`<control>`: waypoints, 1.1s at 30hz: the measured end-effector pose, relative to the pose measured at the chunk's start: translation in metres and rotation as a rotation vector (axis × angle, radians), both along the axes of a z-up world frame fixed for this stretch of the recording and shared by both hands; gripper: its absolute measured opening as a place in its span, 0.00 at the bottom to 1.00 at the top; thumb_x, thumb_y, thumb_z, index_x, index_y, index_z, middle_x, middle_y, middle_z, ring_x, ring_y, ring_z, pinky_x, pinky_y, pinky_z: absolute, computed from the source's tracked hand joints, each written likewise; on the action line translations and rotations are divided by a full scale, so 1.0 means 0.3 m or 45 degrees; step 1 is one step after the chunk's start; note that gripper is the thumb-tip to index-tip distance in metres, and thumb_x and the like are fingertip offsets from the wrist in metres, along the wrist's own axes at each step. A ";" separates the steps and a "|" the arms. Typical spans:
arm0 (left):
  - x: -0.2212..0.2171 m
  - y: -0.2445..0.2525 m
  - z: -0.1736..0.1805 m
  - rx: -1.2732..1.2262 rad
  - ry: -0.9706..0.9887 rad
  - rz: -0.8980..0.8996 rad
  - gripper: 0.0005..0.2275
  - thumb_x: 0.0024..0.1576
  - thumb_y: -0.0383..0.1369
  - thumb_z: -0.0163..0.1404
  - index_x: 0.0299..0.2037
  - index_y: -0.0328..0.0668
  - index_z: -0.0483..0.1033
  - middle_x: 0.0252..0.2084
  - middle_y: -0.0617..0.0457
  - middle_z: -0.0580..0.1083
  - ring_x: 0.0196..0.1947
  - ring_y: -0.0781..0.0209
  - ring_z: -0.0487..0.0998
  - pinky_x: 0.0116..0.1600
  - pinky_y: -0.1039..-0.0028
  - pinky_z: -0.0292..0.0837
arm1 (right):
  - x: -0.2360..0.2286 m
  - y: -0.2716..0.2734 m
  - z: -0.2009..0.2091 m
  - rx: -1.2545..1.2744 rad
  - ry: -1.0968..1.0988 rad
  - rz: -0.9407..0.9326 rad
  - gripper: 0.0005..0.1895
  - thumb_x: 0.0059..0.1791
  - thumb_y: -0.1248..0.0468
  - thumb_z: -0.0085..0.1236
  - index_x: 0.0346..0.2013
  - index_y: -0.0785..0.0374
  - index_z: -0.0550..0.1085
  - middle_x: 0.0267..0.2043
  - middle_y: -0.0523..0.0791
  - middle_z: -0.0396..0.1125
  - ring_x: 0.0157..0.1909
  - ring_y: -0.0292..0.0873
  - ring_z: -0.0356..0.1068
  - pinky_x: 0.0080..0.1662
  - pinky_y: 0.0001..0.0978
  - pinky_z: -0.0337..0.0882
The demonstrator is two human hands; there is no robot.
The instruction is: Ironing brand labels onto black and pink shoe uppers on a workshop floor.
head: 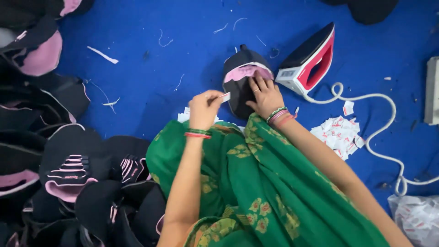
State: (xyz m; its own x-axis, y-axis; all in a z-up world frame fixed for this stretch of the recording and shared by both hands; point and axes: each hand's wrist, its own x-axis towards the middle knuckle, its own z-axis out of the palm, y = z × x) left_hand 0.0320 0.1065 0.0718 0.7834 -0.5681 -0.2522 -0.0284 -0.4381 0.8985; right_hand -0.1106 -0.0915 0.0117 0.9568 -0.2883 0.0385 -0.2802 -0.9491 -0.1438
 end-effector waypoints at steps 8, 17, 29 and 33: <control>-0.004 -0.234 -0.234 -0.238 -0.351 0.009 0.05 0.56 0.27 0.56 0.40 0.36 0.83 0.33 0.43 0.80 0.34 0.55 0.83 0.41 0.69 0.75 | 0.009 -0.011 0.006 0.194 -0.081 -0.068 0.59 0.33 0.47 0.72 0.73 0.67 0.58 0.71 0.57 0.55 0.68 0.63 0.58 0.58 0.54 0.67; -0.052 -0.309 -0.262 -0.164 -0.182 0.250 0.07 0.57 0.28 0.55 0.43 0.40 0.81 0.36 0.43 0.81 0.36 0.48 0.84 0.44 0.65 0.78 | 0.015 0.003 0.005 -0.125 0.258 -0.001 0.48 0.35 0.42 0.71 0.68 0.45 0.66 0.65 0.53 0.58 0.62 0.58 0.59 0.54 0.52 0.67; -0.048 -0.390 -0.255 0.111 -0.350 0.175 0.08 0.53 0.33 0.57 0.42 0.47 0.84 0.39 0.48 0.82 0.41 0.45 0.83 0.46 0.58 0.77 | -0.046 -0.054 -0.012 0.289 -0.029 0.023 0.44 0.40 0.51 0.68 0.68 0.59 0.64 0.71 0.54 0.57 0.69 0.60 0.58 0.60 0.52 0.65; -0.059 -0.403 -0.237 0.228 -0.404 0.179 0.07 0.53 0.34 0.57 0.41 0.50 0.85 0.37 0.47 0.81 0.38 0.43 0.82 0.43 0.55 0.76 | -0.028 -0.044 -0.003 0.214 -0.018 0.005 0.43 0.45 0.55 0.65 0.74 0.57 0.61 0.70 0.53 0.58 0.66 0.58 0.60 0.59 0.51 0.66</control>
